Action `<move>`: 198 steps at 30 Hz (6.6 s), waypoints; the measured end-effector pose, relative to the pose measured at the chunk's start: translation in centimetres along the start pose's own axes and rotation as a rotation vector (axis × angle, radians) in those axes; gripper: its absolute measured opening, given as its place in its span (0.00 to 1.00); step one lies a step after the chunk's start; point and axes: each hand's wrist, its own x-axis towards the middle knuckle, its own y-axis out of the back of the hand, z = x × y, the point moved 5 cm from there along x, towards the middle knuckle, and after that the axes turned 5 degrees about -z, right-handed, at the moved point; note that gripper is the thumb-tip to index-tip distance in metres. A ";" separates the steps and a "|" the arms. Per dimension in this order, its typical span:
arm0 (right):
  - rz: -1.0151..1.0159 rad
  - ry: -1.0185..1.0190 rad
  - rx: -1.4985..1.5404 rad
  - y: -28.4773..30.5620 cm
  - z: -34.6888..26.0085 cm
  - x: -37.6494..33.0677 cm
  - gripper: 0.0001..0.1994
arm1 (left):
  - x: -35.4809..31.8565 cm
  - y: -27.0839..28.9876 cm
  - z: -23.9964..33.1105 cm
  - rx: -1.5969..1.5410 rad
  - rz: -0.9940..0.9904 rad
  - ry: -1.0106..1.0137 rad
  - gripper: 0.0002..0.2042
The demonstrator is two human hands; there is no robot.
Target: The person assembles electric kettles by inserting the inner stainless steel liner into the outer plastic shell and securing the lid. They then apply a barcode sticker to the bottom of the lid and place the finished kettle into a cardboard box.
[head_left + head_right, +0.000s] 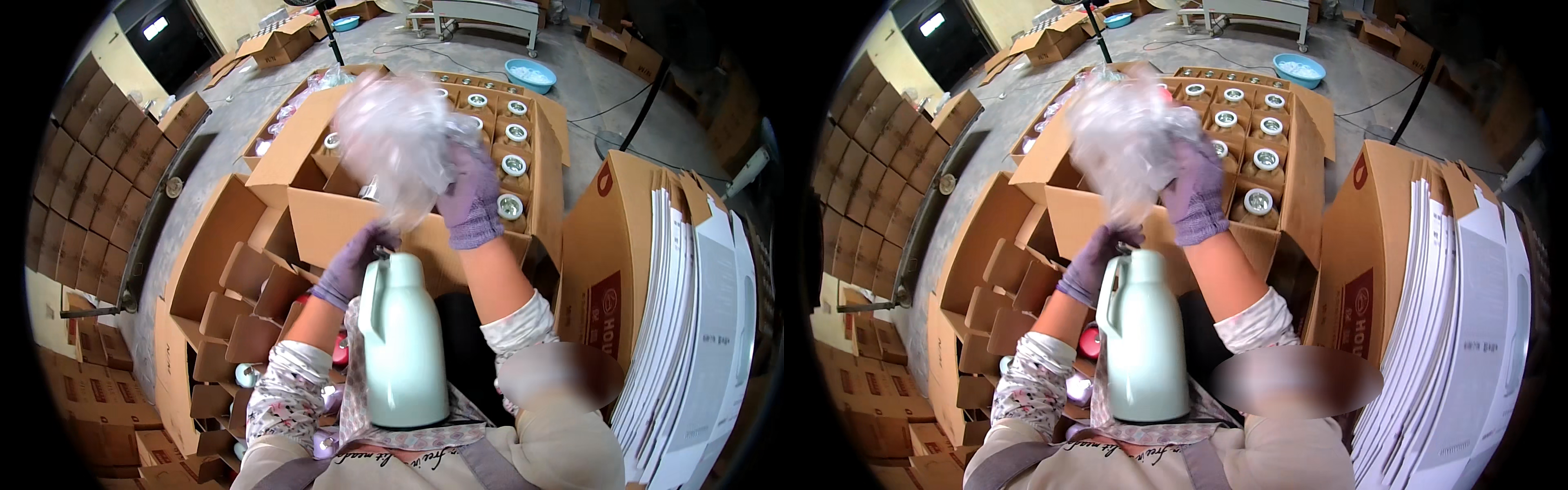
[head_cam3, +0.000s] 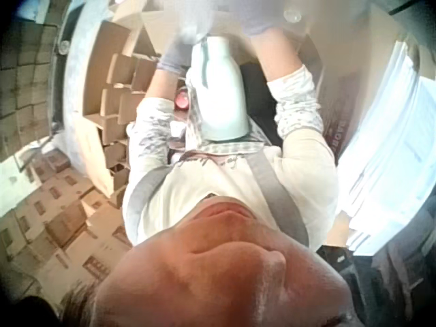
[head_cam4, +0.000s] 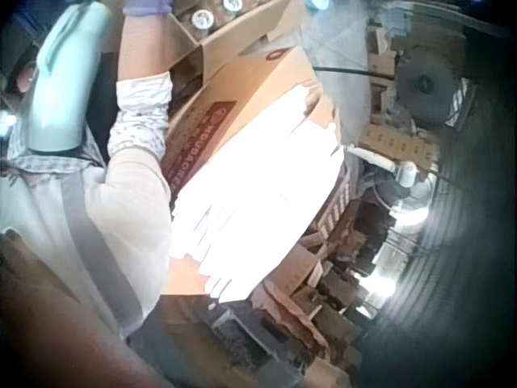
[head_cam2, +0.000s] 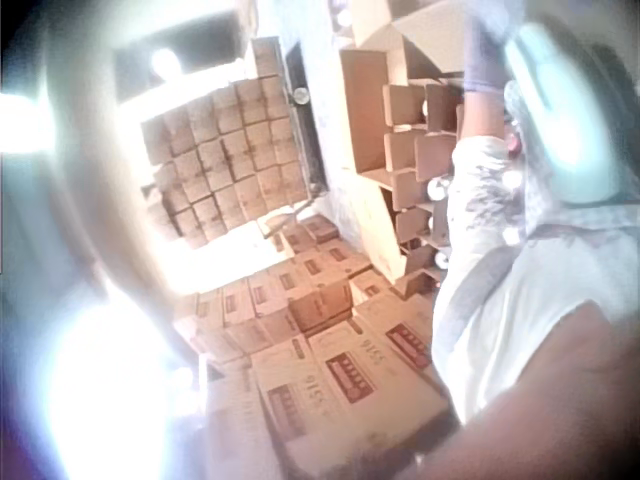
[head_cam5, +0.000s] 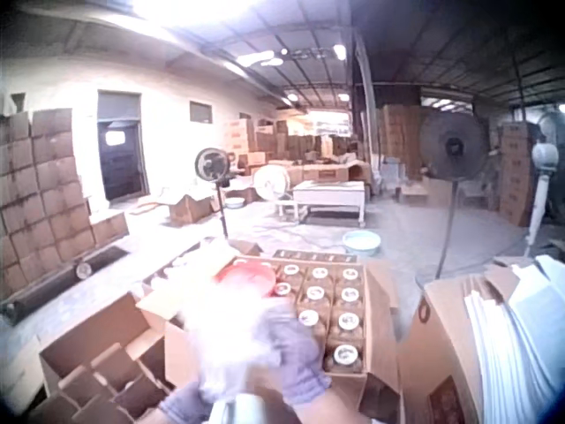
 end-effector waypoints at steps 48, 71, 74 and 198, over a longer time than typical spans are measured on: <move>-0.625 -0.680 0.798 -0.5 -8.4 -23.6 0.24 | -18.1 -6.0 13.2 1.541 -0.440 -0.622 0.19; -0.620 -0.483 0.757 2.5 -7.7 -20.5 0.57 | -19.3 -5.1 9.1 1.235 0.165 -0.102 0.19; -0.689 -0.482 0.726 3.0 -7.9 -20.2 0.63 | -19.7 -4.5 9.1 1.317 0.063 -0.109 0.18; -0.569 -0.763 0.737 6.3 -2.6 -15.9 0.34 | -17.7 -6.0 5.7 1.044 0.025 -0.124 0.14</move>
